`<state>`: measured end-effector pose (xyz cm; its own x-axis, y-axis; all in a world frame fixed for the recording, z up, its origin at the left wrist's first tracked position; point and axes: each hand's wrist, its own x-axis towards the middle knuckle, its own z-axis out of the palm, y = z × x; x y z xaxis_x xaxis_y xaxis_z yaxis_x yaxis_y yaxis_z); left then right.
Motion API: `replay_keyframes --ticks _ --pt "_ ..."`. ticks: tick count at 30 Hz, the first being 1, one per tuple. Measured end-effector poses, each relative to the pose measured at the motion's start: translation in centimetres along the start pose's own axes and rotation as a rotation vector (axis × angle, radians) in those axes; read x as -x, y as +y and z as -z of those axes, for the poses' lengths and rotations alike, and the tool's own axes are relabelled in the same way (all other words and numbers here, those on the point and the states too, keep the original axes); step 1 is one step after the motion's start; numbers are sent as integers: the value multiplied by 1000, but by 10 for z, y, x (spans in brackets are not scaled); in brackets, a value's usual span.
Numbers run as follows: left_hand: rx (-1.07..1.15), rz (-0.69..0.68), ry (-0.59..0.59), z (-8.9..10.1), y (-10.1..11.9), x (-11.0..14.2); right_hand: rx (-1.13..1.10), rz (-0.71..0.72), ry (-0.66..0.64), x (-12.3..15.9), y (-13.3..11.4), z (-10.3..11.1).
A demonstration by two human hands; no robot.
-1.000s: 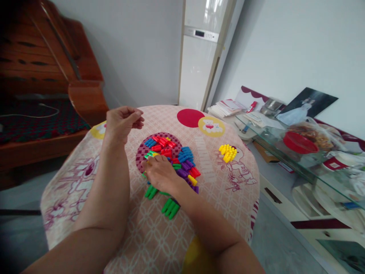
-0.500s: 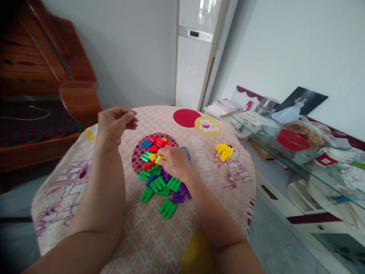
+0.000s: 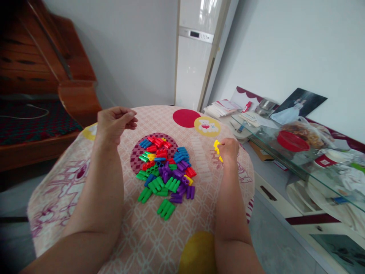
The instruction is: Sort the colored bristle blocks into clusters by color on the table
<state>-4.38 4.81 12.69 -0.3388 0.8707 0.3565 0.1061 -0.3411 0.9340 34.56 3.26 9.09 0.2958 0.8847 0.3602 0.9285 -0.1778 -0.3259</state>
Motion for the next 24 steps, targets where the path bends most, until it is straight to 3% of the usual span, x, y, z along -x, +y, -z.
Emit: replay_keyframes --ticks 9,17,20,24 --pt "-15 5 3 -1 0 1 178 -106 -132 10 -11 -16" --pt "0 3 2 1 -2 0 215 -118 -107 13 -14 -11" --pt "29 -2 -7 0 0 1 103 8 -102 16 -33 -3" --pt "36 -12 -6 0 -1 1 -156 403 -222 37 -82 -4"
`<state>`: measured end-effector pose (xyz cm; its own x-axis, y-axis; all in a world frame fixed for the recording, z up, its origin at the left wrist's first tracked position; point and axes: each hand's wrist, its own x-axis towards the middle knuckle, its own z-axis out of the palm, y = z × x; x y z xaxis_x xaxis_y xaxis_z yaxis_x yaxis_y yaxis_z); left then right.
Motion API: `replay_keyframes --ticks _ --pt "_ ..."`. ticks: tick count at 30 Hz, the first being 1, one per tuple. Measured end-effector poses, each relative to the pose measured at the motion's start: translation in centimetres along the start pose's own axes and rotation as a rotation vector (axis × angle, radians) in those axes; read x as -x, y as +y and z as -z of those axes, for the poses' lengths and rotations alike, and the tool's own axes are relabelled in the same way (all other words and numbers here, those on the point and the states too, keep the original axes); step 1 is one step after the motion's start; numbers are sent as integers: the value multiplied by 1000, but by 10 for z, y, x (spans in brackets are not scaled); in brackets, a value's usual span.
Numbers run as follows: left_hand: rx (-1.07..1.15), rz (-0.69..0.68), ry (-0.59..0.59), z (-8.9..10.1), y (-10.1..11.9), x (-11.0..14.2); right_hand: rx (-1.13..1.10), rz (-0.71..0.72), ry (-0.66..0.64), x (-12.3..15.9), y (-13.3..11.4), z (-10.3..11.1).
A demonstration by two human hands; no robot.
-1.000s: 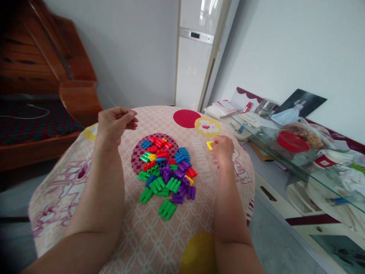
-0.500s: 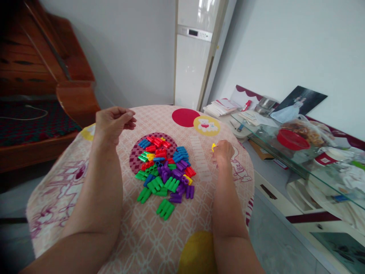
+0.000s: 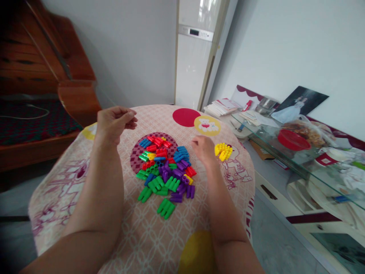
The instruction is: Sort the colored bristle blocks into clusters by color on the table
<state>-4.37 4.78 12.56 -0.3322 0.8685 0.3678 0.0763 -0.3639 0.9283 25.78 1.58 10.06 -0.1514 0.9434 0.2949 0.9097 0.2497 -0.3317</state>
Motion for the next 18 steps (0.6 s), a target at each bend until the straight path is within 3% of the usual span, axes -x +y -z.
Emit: replay_keyframes --ticks 2,6,8,13,18 --pt "-52 4 -71 3 -2 0 -116 213 -73 4 -30 -13" --pt "-351 86 -435 7 -8 -1 -175 546 -195 18 -75 -43" --pt "-479 59 -480 7 -10 -1 -108 632 -216 26 -86 -57" --pt "-539 -5 -405 5 -15 -4 59 595 -188 35 -94 -84" --pt "-525 20 -401 5 -16 -5 -132 461 -121 27 -92 -74"
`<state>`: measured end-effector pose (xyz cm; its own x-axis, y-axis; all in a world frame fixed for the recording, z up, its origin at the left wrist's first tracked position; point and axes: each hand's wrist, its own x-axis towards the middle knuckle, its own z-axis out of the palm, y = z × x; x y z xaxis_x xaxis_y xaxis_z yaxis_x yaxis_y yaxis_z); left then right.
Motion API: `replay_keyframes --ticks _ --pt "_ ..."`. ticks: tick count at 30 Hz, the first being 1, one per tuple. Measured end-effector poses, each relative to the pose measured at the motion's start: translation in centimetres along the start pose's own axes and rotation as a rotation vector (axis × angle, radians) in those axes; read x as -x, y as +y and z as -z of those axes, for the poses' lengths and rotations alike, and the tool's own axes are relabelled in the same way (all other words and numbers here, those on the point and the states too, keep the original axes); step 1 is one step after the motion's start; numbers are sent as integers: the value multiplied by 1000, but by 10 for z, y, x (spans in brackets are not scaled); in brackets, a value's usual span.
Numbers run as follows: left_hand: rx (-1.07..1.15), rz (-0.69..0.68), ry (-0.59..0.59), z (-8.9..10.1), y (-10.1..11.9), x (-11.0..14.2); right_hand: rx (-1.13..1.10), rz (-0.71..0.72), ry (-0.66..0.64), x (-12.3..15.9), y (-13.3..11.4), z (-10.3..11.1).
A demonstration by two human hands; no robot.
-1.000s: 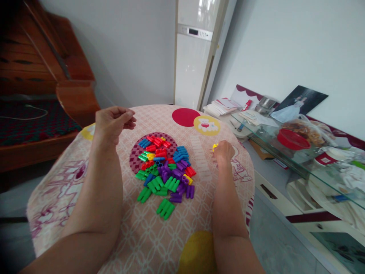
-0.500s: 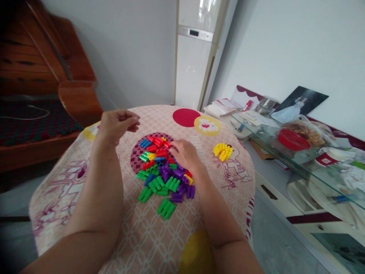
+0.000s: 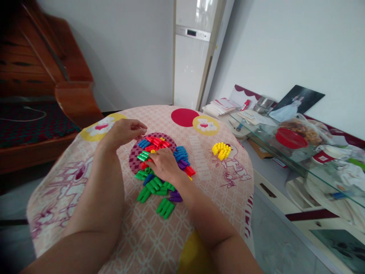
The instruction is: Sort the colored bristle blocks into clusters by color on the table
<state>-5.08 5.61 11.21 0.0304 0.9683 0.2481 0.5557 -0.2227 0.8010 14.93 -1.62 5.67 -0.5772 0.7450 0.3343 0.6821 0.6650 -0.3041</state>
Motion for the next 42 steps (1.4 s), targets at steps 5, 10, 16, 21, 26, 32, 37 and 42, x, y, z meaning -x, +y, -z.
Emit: replay_keyframes --ticks 5,10,16,21,26,32,37,42 --pt "114 -77 -152 -12 26 7 -340 -274 254 1 13 35" --pt "203 -190 -403 -40 53 13 -675 -345 373 4 33 48" --pt "346 -122 -432 -55 52 11 -872 -364 432 2 40 46" --pt "427 -84 -387 -51 58 13 -887 -361 472 0 34 49" --pt "446 -98 -348 -49 61 14 -572 -506 510 13 58 75" --pt "425 -79 -246 -34 56 13 132 -829 210 52 112 126" --pt "434 -69 -204 -27 52 14 460 -1024 -117 67 127 138" --pt "430 -62 -197 -28 51 14 503 -961 -216 67 127 134"
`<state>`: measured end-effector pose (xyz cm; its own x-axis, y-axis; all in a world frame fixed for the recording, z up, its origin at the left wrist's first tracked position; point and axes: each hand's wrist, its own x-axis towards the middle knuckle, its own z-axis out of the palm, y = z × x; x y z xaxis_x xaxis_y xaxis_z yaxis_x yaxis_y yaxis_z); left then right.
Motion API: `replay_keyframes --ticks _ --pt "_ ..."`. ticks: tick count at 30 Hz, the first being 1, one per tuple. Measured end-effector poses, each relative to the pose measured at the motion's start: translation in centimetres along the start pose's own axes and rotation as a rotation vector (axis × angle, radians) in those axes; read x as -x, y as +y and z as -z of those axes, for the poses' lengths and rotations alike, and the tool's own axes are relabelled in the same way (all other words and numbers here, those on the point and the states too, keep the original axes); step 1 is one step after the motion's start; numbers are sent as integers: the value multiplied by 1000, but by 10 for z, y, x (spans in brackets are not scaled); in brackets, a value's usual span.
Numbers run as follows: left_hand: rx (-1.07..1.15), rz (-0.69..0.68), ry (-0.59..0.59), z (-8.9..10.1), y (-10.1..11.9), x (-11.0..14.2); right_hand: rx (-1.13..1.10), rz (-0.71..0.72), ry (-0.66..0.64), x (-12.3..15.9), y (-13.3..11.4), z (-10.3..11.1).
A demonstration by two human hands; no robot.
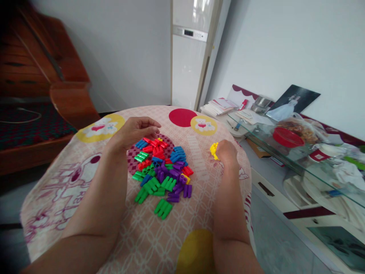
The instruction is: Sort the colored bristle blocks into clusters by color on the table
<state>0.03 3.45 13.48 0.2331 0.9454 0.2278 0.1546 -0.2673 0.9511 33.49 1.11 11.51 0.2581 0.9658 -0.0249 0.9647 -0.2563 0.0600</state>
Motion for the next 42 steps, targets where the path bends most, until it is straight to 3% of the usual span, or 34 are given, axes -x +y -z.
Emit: replay_keyframes --ticks 6,14,17,21,23,26,29,31,42 --pt "-10 10 -5 -2 2 1 -35 91 93 -9 -6 -17" --pt "-10 3 -7 0 3 2 -86 104 218 -21 -7 -41" --pt "-2 -4 -7 0 2 1 -88 93 224 -21 -7 -40" --pt "9 -1 5 1 2 1 -159 88 265 -10 -15 -21" --pt "8 -2 22 3 2 2 -234 160 241 2 -23 -9" --pt "-3 -18 45 5 4 3 -295 384 68 26 -40 0" --pt "-20 -38 73 8 6 5 -257 617 -144 51 -57 -6" --pt "-27 -40 98 10 7 6 -211 710 -177 64 -65 -14" --pt "-19 -38 138 17 5 5 -32 718 -144 100 -73 -17"
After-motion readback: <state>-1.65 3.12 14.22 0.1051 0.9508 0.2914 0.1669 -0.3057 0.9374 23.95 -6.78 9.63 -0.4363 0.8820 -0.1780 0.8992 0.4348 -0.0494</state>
